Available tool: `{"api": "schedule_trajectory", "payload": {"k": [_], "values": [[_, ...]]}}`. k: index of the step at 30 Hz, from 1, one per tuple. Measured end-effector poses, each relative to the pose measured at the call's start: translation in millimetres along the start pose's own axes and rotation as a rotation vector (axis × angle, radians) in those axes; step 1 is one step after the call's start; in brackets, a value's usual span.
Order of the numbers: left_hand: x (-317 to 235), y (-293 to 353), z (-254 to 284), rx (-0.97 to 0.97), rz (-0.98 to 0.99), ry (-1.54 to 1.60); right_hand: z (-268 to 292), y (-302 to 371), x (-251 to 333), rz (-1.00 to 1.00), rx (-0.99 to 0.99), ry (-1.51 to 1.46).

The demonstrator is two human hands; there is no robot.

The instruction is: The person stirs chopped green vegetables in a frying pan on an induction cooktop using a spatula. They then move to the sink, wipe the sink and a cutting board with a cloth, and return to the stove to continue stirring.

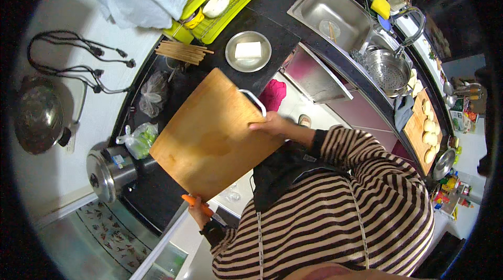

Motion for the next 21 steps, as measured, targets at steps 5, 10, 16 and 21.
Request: {"api": "schedule_trajectory", "payload": {"k": [5, 10, 16, 21], "values": [[-108, 99, -73, 0.209, -0.253, 0.073, 137, 28, 57, 0.300, -0.086, -0.288], [-247, 211, -157, 0.459, -0.552, 0.217, 235, 20, 69, 0.244, -0.048, -0.698], [-368, 323, -277, 0.478, -0.807, 0.245, 305, -18, 60, 0.308, -0.224, -0.742], [-415, 393, -380, 0.472, -0.944, 0.083, 348, -70, 64, 0.220, -0.378, -0.402]]}}
Point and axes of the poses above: each hand's wrist, its own y-axis away from the middle knuckle, its own z-axis out of the back of the hand, x = y × z, the point moved 9 cm from there along -y, towards the middle knuckle, and after that the axes turned 11 degrees about -x, right-handed, at the moved point
